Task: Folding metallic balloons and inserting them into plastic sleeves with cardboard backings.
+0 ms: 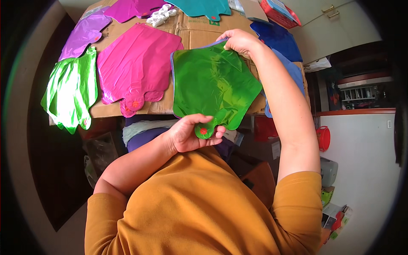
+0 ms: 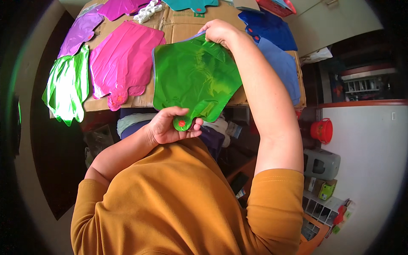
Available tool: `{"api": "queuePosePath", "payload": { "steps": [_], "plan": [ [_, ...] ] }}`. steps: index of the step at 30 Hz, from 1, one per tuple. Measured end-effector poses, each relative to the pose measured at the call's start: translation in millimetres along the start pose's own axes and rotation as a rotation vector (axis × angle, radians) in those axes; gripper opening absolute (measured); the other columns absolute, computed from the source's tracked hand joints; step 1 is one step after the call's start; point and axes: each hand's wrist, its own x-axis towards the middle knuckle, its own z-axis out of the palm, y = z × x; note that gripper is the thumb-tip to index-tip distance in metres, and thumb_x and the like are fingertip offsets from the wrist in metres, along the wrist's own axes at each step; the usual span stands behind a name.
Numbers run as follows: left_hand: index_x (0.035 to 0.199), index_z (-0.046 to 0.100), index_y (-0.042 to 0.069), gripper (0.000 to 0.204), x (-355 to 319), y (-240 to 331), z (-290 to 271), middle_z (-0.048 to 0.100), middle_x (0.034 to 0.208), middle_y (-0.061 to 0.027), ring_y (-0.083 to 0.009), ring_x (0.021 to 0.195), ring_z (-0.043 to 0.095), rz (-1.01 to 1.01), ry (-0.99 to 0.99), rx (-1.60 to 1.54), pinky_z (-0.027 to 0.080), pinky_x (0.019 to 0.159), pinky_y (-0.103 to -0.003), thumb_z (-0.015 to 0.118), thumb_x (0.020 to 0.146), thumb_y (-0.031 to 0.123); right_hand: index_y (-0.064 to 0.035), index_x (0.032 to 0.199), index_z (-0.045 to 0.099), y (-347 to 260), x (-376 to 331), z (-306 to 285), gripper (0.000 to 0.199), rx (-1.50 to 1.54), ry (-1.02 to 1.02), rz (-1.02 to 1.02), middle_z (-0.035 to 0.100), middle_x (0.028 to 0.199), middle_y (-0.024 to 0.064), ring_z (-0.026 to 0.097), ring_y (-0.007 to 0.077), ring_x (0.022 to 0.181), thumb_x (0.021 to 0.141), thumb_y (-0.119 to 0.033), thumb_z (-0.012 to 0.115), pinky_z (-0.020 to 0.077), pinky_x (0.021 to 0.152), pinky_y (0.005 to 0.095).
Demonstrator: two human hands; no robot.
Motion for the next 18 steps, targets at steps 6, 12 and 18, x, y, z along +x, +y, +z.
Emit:
{"api": "queuePosePath", "payload": {
  "steps": [6,12,18],
  "plan": [
    [0.104,0.056,0.001,0.015,11,-11,0,0.062,0.093,-0.0101,-0.0205,0.085,0.06,0.064,0.163,0.13,0.049,0.087,-0.038,0.057,0.092,0.009,-0.0005,0.103,0.066,3,8,2,0.032,-0.02,0.052,-0.008,0.062,0.082,0.0061,0.058,0.0127,0.072,0.076,0.012,0.053,0.0486,0.064,0.0268],
    [0.122,0.053,-0.002,0.034,7,-8,-3,0.062,0.115,-0.0165,-0.0267,0.103,0.063,0.022,0.07,0.16,0.047,0.098,-0.041,0.061,0.09,0.009,-0.0004,0.1,0.066,7,10,-5,0.03,-0.049,0.05,-0.02,0.063,0.086,0.0062,0.058,0.0137,0.074,0.077,0.012,0.053,0.0486,0.068,0.0266],
    [0.125,0.051,0.001,0.039,3,-4,-10,0.062,0.108,-0.0136,-0.0242,0.098,0.063,0.003,-0.114,0.024,0.048,0.096,-0.041,0.064,0.089,0.009,0.0003,0.102,0.065,5,2,-13,0.031,-0.03,-0.002,0.002,0.064,0.088,0.0062,0.059,0.0142,0.078,0.077,0.012,0.054,0.0491,0.07,0.0272]
  ]
}}
